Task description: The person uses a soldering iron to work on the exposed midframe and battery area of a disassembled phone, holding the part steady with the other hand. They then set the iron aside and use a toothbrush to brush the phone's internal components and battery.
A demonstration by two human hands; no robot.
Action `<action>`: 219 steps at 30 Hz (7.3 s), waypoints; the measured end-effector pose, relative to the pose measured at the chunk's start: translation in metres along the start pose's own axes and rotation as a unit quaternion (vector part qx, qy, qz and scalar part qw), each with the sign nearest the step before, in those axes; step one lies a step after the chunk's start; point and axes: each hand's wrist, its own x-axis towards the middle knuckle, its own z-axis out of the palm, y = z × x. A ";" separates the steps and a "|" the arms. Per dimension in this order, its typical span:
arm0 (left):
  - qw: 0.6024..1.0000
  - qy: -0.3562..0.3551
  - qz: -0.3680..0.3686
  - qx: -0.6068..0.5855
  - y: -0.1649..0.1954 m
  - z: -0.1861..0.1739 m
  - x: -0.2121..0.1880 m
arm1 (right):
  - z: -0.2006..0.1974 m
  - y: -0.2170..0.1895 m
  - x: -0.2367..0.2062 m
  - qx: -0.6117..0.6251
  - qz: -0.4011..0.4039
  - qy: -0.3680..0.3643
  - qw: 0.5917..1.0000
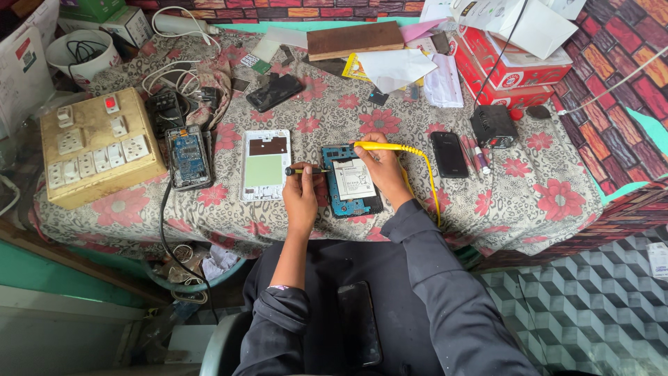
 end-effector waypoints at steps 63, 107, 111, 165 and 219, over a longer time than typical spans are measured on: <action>1.000 0.002 0.013 0.006 -0.016 0.000 0.002 | -0.003 0.002 -0.001 0.035 0.009 0.045 0.998; 1.000 0.003 0.005 0.016 -0.010 0.001 0.002 | -0.010 0.002 -0.001 0.034 0.017 0.075 0.996; 1.000 0.002 0.024 0.020 -0.013 0.000 0.002 | -0.010 0.002 -0.001 0.026 0.022 0.066 0.997; 1.000 0.002 0.011 0.007 -0.015 0.000 0.003 | -0.008 0.004 0.000 0.039 0.001 0.068 0.997; 1.000 0.000 -0.014 0.011 -0.014 -0.001 0.002 | -0.007 0.004 -0.003 0.033 -0.026 0.144 0.989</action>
